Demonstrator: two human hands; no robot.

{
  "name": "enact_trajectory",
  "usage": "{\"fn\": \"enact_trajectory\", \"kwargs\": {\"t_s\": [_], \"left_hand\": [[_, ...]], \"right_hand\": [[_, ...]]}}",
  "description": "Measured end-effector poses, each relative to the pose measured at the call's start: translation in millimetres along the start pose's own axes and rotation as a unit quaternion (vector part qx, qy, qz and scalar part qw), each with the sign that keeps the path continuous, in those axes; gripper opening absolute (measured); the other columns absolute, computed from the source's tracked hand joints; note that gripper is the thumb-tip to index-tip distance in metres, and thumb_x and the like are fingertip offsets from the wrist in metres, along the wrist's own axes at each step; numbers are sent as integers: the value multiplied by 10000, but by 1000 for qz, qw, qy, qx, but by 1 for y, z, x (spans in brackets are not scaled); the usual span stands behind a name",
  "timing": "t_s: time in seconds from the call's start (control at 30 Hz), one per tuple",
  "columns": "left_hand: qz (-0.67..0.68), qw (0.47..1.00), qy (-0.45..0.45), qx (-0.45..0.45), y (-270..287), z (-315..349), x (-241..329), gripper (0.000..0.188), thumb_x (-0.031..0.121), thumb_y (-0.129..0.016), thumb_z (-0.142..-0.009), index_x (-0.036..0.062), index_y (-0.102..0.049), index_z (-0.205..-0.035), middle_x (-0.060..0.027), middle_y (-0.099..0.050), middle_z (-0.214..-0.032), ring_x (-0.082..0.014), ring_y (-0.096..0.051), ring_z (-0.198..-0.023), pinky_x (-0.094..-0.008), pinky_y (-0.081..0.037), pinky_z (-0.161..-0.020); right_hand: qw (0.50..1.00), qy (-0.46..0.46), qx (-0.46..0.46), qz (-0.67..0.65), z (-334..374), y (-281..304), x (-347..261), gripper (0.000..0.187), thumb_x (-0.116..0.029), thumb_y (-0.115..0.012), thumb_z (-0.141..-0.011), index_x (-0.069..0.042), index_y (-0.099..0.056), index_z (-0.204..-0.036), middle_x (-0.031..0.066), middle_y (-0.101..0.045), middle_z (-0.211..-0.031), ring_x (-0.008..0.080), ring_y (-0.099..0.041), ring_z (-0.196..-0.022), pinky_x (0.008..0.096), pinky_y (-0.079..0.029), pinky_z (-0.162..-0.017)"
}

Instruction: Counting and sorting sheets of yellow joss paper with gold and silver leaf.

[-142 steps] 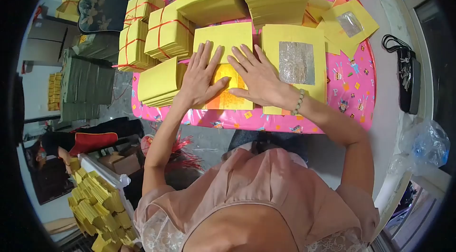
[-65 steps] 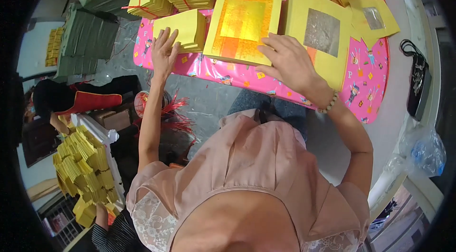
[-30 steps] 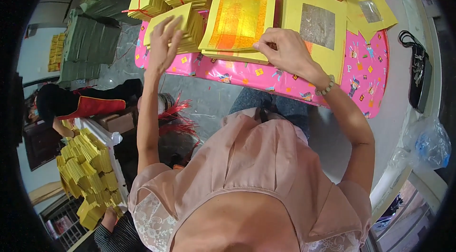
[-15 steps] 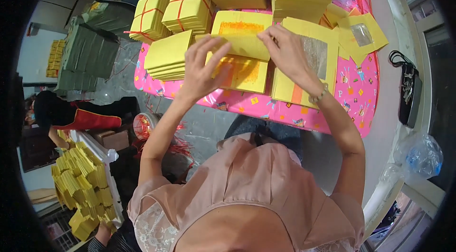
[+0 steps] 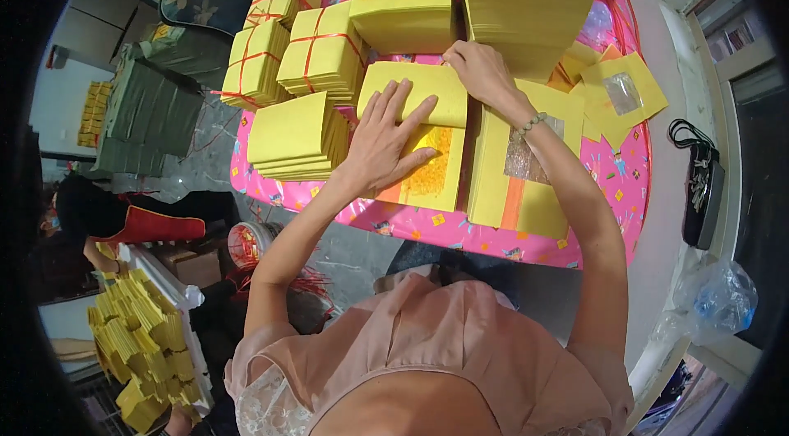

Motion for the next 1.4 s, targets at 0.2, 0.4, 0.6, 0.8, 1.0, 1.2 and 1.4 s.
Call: {"fn": "enact_trajectory", "kwargs": {"t_s": [0.2, 0.4, 0.6, 0.8, 1.0, 1.2, 1.4], "left_hand": [[11, 1000, -2, -13, -2, -4, -1, 728, 605, -517, -941, 200, -388, -1532, -299, -339, -1516, -476, -297, -1421, -556, -237, -1180], [28, 999, -1, -22, -3, -3, -3, 719, 599, -527, -940, 204, -399, -1526, -286, -345, -1518, -473, -300, -1420, -559, -243, -1178], [42, 999, -3, -24, -2, -5, -2, 707, 596, -529, -941, 199, -419, -1516, -288, -352, -1517, -477, -299, -1424, -561, -250, -1176], [48, 998, -5, -30, -7, -3, -4, 727, 618, -529, -934, 198, -422, -1517, -294, -332, -1533, -482, -291, -1428, -565, -242, -1179], [39, 998, -5, -46, -8, -1, -6, 809, 677, -548, -888, 189, -423, -1521, -298, -280, -1565, -493, -237, -1459, -567, -223, -1188], [50, 997, -25, -52, -12, -2, -6, 866, 710, -555, -862, 196, -397, -1540, -299, -256, -1579, -490, -213, -1473, -565, -210, -1193], [41, 997, -32, -60, -14, -1, -9, 890, 723, -549, -859, 199, -368, -1555, -297, -234, -1591, -481, -197, -1484, -557, -200, -1199]], "right_hand": [[996, 29, -82, 4, -5, -27, -12, 366, -292, -568, -991, 20, -668, -1154, 199, -692, -1139, 380, -656, -1051, 446, -510, -914], [993, 45, -105, 22, 1, -32, -20, 378, -284, -556, -997, 28, -644, -1191, 214, -676, -1158, 406, -623, -1084, 460, -489, -942], [993, 34, -113, 26, 4, -31, -19, 390, -279, -553, -1000, 27, -614, -1234, 212, -644, -1227, 399, -604, -1120, 454, -483, -956], [981, 105, -66, 150, 51, -18, -57, 440, -203, -536, -996, 47, -502, -1356, 240, -528, -1395, 401, -479, -1315, 488, -367, -1117], [971, 97, -117, 184, 125, -23, -69, 634, -193, -528, -981, 66, -292, -1508, 251, -336, -1556, 381, -291, -1471, 526, -210, -1206], [972, 108, -115, 175, 138, -27, -64, 758, -341, -544, -961, 31, -246, -1550, 235, -250, -1609, 362, -180, -1520, 550, -117, -1224], [969, 121, -87, 197, 141, -35, -61, 761, -432, -512, -964, -40, -265, -1568, 215, -244, -1619, 353, -166, -1526, 536, -84, -1234]]}}
Point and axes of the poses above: each hand's wrist, its own z-axis away from the middle knuckle, its own y-axis out of the back of the hand, x = y × z, the point moved 7 cm from there along -z, towards the middle knuckle
